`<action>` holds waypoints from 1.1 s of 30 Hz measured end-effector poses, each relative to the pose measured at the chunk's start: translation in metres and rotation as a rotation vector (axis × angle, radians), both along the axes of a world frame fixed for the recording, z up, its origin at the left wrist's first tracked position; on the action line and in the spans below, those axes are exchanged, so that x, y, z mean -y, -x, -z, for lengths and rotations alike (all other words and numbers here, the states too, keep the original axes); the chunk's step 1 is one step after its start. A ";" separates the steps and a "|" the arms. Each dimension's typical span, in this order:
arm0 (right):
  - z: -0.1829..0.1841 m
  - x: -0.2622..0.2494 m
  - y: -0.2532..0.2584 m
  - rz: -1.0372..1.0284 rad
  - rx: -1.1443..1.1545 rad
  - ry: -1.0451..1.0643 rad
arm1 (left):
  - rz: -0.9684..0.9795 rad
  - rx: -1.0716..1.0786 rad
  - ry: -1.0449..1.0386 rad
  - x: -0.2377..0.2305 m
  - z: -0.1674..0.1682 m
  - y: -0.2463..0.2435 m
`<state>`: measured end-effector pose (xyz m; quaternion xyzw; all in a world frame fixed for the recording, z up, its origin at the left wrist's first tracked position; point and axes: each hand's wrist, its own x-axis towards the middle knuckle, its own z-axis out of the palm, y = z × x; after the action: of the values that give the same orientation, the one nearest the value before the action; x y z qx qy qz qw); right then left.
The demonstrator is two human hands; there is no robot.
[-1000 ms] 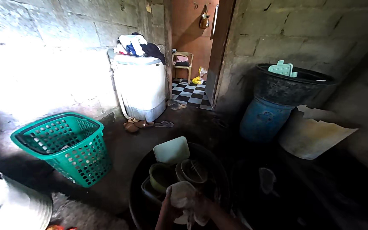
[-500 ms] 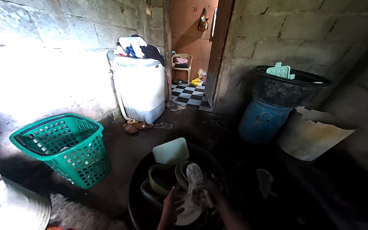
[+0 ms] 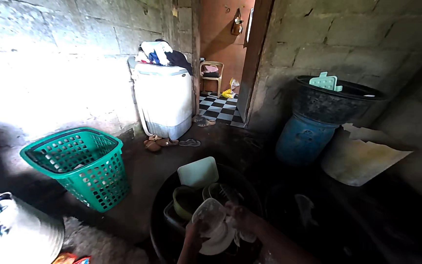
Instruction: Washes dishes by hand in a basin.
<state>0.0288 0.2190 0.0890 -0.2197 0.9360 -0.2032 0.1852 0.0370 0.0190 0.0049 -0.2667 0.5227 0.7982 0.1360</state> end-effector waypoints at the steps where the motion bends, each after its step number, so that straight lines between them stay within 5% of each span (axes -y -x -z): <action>1: -0.007 -0.004 0.004 0.098 -0.022 0.053 | -0.025 -0.039 0.058 -0.001 0.001 0.000; 7: -0.063 0.007 0.009 0.698 -0.060 0.475 | -0.021 -0.031 0.197 -0.010 -0.004 -0.005; 11: -0.040 0.049 -0.001 0.841 -0.083 0.690 | 0.015 0.007 0.013 -0.018 -0.003 -0.009; 16: 0.026 0.085 -0.014 0.601 0.078 0.589 | -0.014 -0.194 0.018 -0.027 -0.003 -0.015; 21: 0.015 0.070 -0.009 0.278 0.277 0.482 | -0.041 -0.335 0.069 -0.013 -0.005 -0.015; 26: -0.003 0.066 -0.010 -0.049 0.256 -0.148 | 0.132 -0.385 0.153 -0.011 -0.013 -0.017; 30: 0.004 0.065 -0.022 -0.047 0.122 -0.340 | 0.135 -0.406 0.206 -0.021 -0.020 -0.019; 33: 0.004 0.072 -0.019 0.126 0.123 -0.164 | 0.050 -0.339 0.114 -0.031 -0.021 -0.021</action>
<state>0.0483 0.1467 0.0848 -0.1318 0.9483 -0.1503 0.2466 0.0579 0.0497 0.0264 -0.1224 0.5892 0.7971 0.0504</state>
